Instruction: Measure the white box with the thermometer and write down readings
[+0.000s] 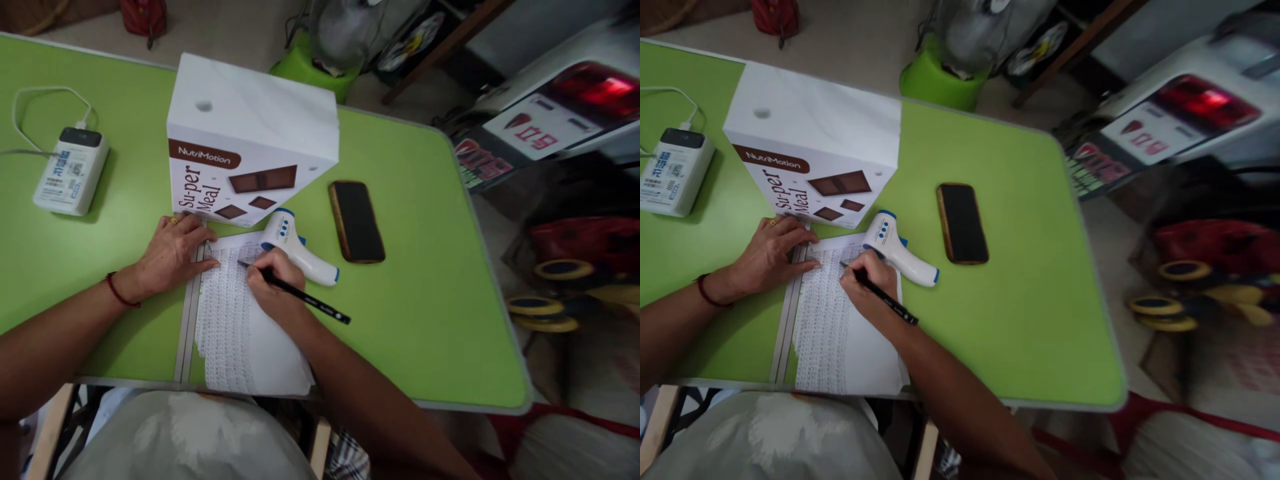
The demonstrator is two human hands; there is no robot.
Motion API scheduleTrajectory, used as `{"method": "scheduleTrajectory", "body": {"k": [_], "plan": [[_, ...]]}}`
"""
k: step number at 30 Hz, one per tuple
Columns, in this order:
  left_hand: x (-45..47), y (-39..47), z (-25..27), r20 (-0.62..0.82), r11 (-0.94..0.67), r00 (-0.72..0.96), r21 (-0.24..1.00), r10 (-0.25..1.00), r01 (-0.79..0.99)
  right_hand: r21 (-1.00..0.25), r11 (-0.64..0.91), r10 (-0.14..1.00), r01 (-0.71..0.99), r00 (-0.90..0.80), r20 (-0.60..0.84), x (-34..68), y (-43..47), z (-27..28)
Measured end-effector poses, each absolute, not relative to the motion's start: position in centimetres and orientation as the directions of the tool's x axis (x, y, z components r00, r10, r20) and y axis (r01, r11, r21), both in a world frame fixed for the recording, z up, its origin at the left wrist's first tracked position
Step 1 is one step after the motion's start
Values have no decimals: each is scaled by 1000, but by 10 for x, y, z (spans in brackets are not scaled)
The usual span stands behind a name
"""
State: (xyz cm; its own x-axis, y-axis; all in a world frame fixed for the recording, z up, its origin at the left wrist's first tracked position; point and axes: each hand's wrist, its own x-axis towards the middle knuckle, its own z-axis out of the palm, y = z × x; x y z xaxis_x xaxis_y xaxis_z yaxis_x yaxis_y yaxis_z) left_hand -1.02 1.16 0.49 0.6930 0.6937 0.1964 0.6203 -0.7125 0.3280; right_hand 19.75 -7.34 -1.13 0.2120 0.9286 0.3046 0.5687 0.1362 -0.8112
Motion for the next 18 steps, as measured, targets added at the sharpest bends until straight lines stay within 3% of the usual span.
{"method": "scheduleTrajectory", "body": {"k": [3,6,11,13,15,18], "plan": [[-10,12,4,222,-728,700,330,679,601,-692,292,900,660,55,433,206,-73,-6],[-10,9,9,322,-714,640,395,697,579,-522,434,880,734,-221,421,219,-73,2],[-14,9,18,610,-609,256,486,750,627,-242,546,826,802,-467,315,230,-77,5],[-16,16,16,671,-565,104,519,734,641,-159,588,794,793,-528,300,229,-79,6],[-18,26,12,640,-529,50,586,766,614,-129,610,769,782,-545,333,229,-80,10],[-20,42,5,511,-530,184,698,840,481,-142,505,806,851,-407,429,236,-80,20]]}}
